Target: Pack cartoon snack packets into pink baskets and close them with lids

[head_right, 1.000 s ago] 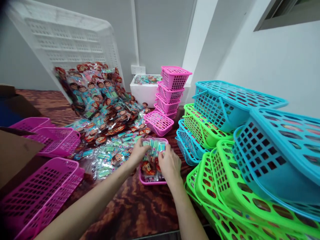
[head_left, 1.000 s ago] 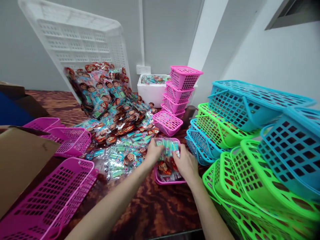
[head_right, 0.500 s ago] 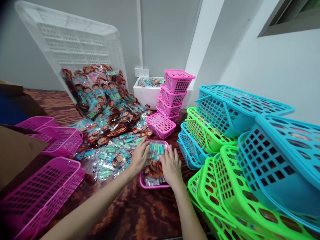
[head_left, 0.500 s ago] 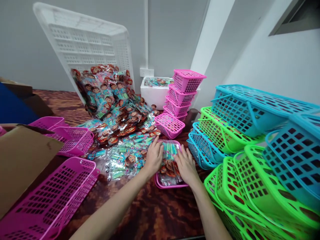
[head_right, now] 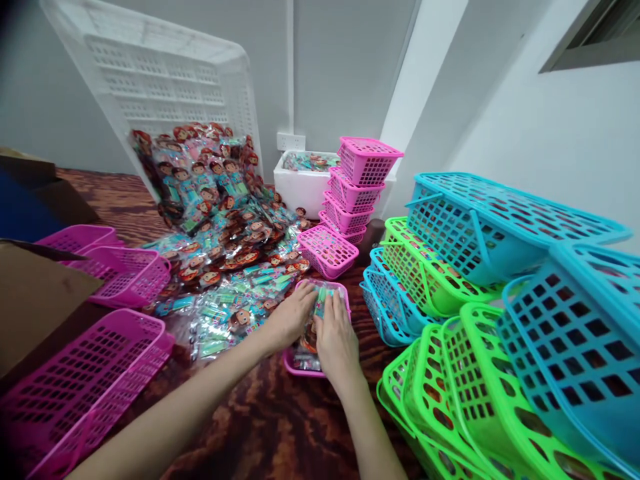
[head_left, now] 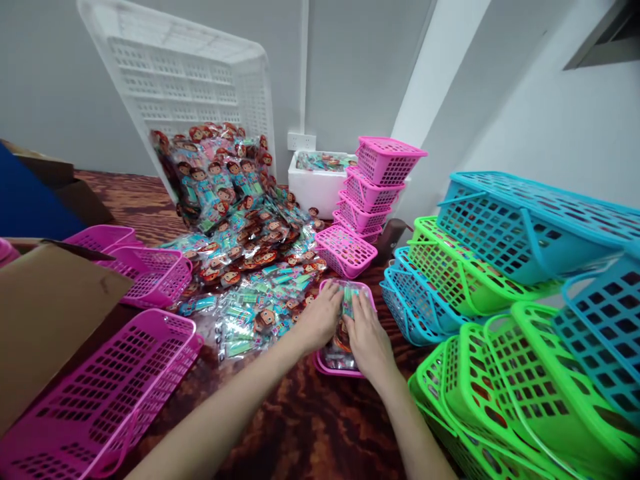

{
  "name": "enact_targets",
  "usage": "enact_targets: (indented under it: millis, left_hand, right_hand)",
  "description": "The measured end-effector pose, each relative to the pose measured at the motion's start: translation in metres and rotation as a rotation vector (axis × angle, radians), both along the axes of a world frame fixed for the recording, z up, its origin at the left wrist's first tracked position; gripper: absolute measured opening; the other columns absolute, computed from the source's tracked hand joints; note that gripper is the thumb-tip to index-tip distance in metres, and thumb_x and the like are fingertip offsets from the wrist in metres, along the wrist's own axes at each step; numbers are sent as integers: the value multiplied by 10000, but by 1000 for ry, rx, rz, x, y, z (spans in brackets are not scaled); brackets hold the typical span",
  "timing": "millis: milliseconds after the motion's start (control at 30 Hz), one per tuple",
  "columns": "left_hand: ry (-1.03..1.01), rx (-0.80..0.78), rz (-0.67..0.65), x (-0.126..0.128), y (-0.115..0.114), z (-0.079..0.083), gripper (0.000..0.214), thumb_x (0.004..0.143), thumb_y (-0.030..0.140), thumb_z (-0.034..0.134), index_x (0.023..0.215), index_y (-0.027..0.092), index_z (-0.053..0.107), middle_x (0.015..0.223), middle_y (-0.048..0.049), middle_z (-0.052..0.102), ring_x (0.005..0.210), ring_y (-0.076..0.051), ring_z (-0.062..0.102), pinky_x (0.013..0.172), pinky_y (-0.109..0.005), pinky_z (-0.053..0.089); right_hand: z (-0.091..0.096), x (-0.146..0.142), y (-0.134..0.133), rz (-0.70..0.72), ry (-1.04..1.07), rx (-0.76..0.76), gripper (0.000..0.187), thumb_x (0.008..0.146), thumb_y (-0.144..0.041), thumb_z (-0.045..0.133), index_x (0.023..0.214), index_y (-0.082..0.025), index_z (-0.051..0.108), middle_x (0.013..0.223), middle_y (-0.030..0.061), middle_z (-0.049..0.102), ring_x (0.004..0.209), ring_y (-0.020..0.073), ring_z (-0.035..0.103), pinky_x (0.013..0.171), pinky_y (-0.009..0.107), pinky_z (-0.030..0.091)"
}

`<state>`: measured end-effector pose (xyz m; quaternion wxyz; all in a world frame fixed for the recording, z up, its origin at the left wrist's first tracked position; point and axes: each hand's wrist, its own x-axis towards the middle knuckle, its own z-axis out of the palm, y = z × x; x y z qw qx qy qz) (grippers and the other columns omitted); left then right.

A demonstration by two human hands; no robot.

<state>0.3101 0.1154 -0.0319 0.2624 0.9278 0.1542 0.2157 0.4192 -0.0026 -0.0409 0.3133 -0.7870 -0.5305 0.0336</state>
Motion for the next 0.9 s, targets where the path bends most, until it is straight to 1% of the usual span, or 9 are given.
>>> enact_targets:
  millis: [100, 200, 267, 400, 533, 633, 733, 800, 900]
  left_hand:
    - [19, 44, -13, -4, 8, 1, 447, 925, 161, 457, 1368, 171, 512, 1470, -149, 504, 1457, -296, 329, 1222, -564, 45]
    - [-10, 60, 1, -11, 9, -1, 381, 992, 245, 411, 1350, 196, 532, 1441, -136, 541, 1421, -290, 396, 1201, -577, -72]
    - [-66, 36, 32, -14, 5, -2, 357, 997, 251, 407, 1323, 206, 548, 1437, -128, 547, 1405, -261, 423, 1213, -549, -49]
    - [-174, 53, 194, -27, -11, 0, 313, 995, 205, 365, 1197, 210, 604, 1362, -122, 595, 1333, -236, 494, 1226, -546, 73]
    - [-178, 90, 221, -47, -37, 8, 266, 996, 243, 399, 1091, 229, 647, 1137, -89, 687, 1136, -238, 604, 1230, -564, 97]
    - [-76, 148, 164, -54, -49, 16, 269, 969, 242, 452, 1140, 200, 655, 1162, -120, 689, 1215, -297, 558, 1219, -612, 23]
    - [5, 196, 110, -53, -49, 19, 309, 895, 130, 463, 1122, 161, 671, 1159, -153, 690, 1259, -331, 522, 1210, -623, 2]
    - [22, 224, 110, -50, -44, 19, 309, 857, 91, 463, 1048, 168, 693, 1095, -148, 705, 1213, -328, 549, 1215, -608, 12]
    - [34, 250, 141, -45, -37, 21, 253, 844, 95, 470, 852, 200, 700, 858, -118, 712, 1037, -320, 615, 1207, -614, 47]
  right_hand:
    - [-4, -9, 8, -138, 3, -57, 616, 981, -386, 393, 1504, -62, 367, 1599, 206, 266, 1484, 317, 249, 1185, 487, 285]
    - [-3, -12, 12, -182, -4, -92, 633, 981, -401, 389, 1476, -7, 387, 1582, 253, 274, 1473, 346, 265, 1182, 492, 276]
    - [-2, -12, 12, -168, 9, -64, 633, 986, -420, 370, 1482, -28, 387, 1589, 235, 270, 1480, 332, 253, 1184, 494, 270]
    - [0, -9, 6, -106, 104, 52, 664, 993, -483, 317, 1520, -80, 337, 1588, 182, 309, 1488, 269, 249, 1193, 483, 267]
    - [0, -5, 0, -74, 116, 135, 615, 1009, -481, 249, 1448, -115, 473, 1530, 151, 425, 1450, 244, 331, 1193, 467, 272]
    - [-2, -3, 0, -47, 37, 67, 604, 1006, -421, 254, 1420, -58, 502, 1522, 178, 429, 1443, 261, 339, 1198, 457, 258]
    - [-3, -2, 6, -38, -27, -9, 616, 996, -384, 262, 1424, 5, 473, 1546, 217, 374, 1469, 288, 286, 1200, 465, 248]
    - [-4, -2, 9, -57, -34, -44, 616, 990, -372, 263, 1417, 19, 475, 1549, 231, 361, 1472, 301, 279, 1189, 473, 271]
    - [-4, -3, 12, -89, -17, -71, 622, 989, -374, 251, 1418, 15, 477, 1548, 228, 362, 1462, 307, 303, 1173, 476, 304]
